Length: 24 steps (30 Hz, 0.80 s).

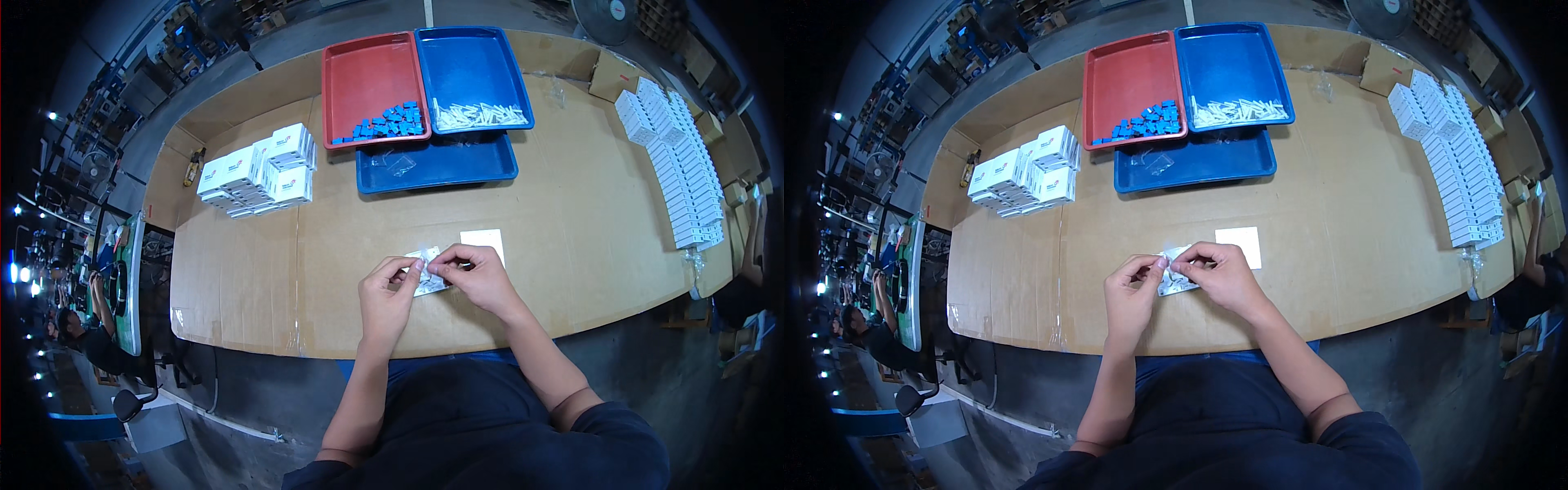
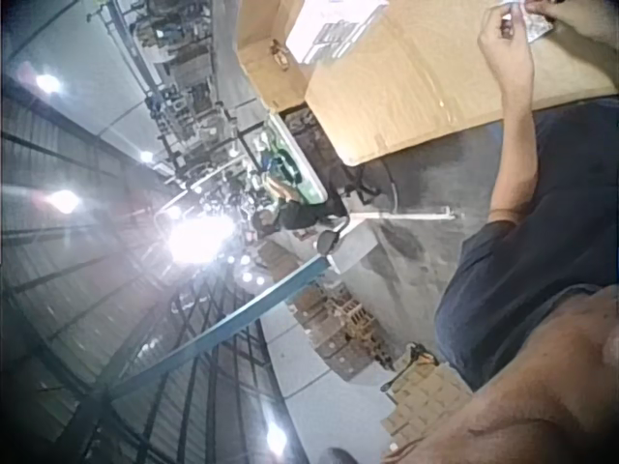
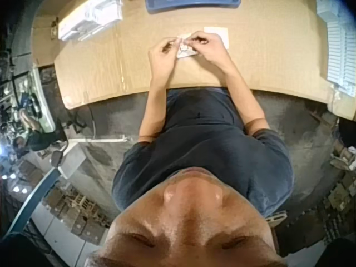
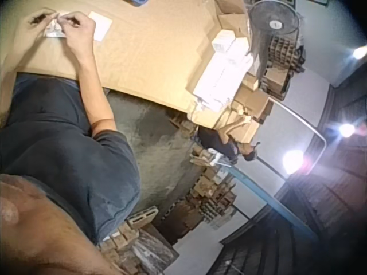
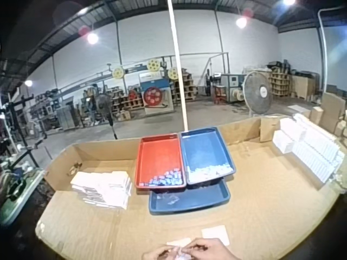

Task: The person assembles electrical wall components by hand, placing circuit boards and covers into an electronics housing, then securing them with fasteners.

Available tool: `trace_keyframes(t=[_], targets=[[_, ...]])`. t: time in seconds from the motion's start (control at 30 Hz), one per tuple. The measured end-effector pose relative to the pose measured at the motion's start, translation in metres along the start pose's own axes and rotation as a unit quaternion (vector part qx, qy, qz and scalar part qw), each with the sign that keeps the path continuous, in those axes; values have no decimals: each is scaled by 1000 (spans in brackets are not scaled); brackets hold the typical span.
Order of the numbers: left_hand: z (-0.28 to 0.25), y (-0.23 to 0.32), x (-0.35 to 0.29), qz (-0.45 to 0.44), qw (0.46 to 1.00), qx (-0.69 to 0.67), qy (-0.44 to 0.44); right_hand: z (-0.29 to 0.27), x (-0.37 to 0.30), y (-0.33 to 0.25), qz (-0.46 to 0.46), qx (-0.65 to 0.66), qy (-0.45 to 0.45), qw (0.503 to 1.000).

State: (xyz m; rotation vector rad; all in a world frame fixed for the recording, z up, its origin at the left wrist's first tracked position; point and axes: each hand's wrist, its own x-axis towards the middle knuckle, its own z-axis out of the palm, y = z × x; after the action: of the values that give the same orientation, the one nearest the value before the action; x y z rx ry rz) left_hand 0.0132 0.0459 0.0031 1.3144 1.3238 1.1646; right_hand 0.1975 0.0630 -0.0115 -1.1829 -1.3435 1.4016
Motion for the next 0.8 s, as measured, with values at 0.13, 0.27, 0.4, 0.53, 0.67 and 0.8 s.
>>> trace_keyframes(t=[0.13,0.27,0.4,0.53,0.67,0.8], targets=[[12,7,-5,91,987,123,42,8,-5,-14,-12,-47,82,995],[26,7,-14,87,990,97,60,12,-8,-17,-161,-145,132,967],[21,-7,-10,-133,977,-166,17,6,-13,-22,-178,-73,89,977],[23,-4,-9,-172,937,-305,0,1,-13,-4,-162,11,23,986],[24,-11,-8,-82,964,-250,44,-1,-10,-9,-49,143,23,988],[26,-7,-11,-46,967,-243,59,-7,-10,-13,47,208,-38,976]])
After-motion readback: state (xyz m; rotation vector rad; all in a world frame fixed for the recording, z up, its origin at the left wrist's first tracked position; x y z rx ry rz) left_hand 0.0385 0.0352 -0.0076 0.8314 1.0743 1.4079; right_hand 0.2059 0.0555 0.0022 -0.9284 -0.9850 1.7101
